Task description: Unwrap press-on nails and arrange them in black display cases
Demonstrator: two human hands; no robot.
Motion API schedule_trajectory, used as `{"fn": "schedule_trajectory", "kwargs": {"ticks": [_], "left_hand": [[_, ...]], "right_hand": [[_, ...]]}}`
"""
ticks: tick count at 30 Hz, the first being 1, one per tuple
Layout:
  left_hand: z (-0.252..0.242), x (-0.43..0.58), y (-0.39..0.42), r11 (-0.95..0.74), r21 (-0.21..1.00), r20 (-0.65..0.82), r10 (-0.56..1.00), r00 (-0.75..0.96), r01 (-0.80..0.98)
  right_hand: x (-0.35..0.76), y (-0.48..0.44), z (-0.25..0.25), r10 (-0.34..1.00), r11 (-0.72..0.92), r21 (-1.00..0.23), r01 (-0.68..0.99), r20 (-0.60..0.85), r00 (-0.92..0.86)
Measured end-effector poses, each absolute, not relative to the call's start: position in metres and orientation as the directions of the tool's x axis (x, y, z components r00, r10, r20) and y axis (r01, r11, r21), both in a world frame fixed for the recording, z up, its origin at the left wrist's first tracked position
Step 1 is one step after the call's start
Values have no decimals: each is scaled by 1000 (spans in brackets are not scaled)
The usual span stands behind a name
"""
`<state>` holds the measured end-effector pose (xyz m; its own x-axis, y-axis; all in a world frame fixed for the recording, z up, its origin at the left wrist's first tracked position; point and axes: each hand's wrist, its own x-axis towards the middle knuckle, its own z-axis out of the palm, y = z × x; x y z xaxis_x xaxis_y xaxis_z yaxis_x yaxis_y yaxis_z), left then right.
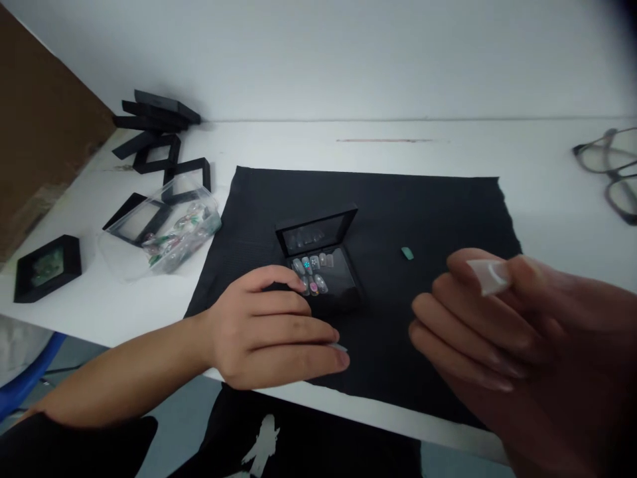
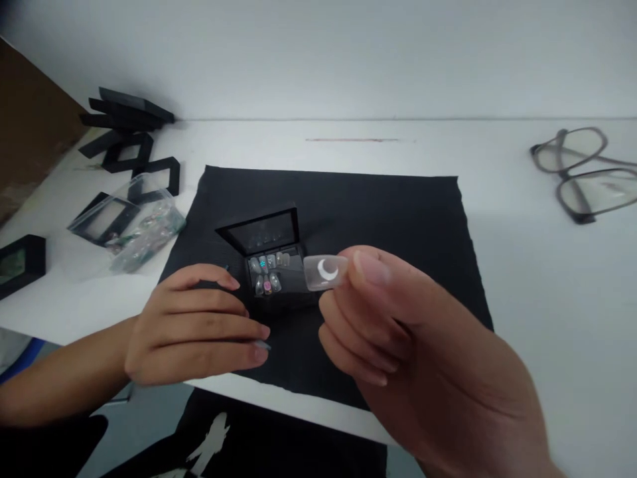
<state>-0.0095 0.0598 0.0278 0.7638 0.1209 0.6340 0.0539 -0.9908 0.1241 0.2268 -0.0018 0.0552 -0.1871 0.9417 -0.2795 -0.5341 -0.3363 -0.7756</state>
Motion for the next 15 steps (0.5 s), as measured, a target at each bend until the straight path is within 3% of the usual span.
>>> {"fn": "schedule_trajectory", "kwargs": {"ticks": [7, 15], "left_hand": [[25, -12, 63, -992, 69, 657, 128, 743, 110], [28, -18, 61, -993, 46, 721, 109, 685, 110]], "right_hand": [[199, 7, 72, 965, -248, -781, -573, -249, -78], [162, -2, 95, 965, -257, -788, -559, -240, -105]]}}
